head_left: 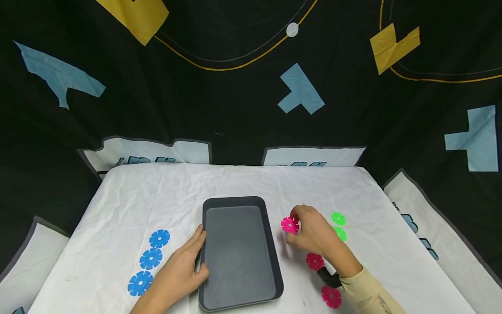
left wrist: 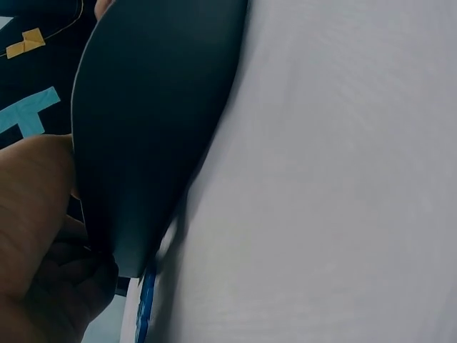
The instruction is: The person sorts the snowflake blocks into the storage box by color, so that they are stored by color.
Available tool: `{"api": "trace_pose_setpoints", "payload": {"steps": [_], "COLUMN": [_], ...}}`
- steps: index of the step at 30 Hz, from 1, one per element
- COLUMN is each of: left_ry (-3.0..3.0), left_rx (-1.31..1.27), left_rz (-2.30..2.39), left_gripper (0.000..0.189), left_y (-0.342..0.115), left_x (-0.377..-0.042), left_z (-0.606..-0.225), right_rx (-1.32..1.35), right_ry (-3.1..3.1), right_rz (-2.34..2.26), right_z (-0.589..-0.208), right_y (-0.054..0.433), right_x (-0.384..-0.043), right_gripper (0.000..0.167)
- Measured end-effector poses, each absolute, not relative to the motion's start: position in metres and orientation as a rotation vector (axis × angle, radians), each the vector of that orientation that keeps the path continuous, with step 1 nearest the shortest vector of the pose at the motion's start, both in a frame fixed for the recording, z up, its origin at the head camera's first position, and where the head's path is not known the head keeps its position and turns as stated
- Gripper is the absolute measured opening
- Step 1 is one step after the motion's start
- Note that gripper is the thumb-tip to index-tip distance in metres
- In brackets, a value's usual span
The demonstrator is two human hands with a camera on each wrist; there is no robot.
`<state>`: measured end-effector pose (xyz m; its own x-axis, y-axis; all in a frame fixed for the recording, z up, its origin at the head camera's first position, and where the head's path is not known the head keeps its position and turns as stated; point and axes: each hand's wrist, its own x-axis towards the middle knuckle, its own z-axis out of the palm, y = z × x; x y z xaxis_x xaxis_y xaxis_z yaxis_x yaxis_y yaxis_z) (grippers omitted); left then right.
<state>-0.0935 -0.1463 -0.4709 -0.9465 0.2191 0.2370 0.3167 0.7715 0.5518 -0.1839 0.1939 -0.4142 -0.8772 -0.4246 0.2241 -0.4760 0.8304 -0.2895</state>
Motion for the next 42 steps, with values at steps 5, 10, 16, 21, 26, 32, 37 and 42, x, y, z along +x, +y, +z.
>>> {"api": "trace_pose_setpoints", "payload": {"steps": [5,10,16,21,26,32,37,42], "left_ry": [-2.805,-2.819,-2.824,-2.827,-2.827,-2.844,-2.857,-2.86], "left_rx": [-0.415,-0.411,-0.408,-0.406,-0.406,-0.395,-0.389,-0.387], "left_rz": [-0.897,-0.88,-0.881,-0.893,-0.898,-0.898,-0.907,-0.913], "left_gripper": [0.075,0.075,0.075,0.075,0.075,0.075,0.076,0.076], "left_y": [-0.146,-0.145,-0.145,-0.145,-0.145,-0.146,-0.146,-0.146], "left_x": [-0.093,-0.092,-0.092,-0.092,-0.092,-0.092,-0.092,-0.092], "left_z": [-0.471,-0.471,-0.47,-0.47,-0.471,-0.471,-0.471,-0.471], "right_rx": [0.759,0.768,0.772,0.797,0.841,0.866,0.875,0.918], "right_ry": [-2.83,-2.827,-2.805,-2.79,-2.758,-2.748,-2.771,-2.771], "right_rz": [0.53,0.567,0.594,0.64,0.672,0.678,0.702,0.693], "right_z": [-0.406,-0.402,-0.399,-0.399,-0.397,-0.398,-0.4,-0.405], "right_y": [0.175,0.16,0.147,0.137,0.125,0.109,0.096,0.083], "right_x": [-0.185,-0.186,-0.19,-0.192,-0.195,-0.199,-0.204,-0.208], "right_gripper": [0.037,0.038,0.035,0.034,0.034,0.037,0.039,0.038]}}
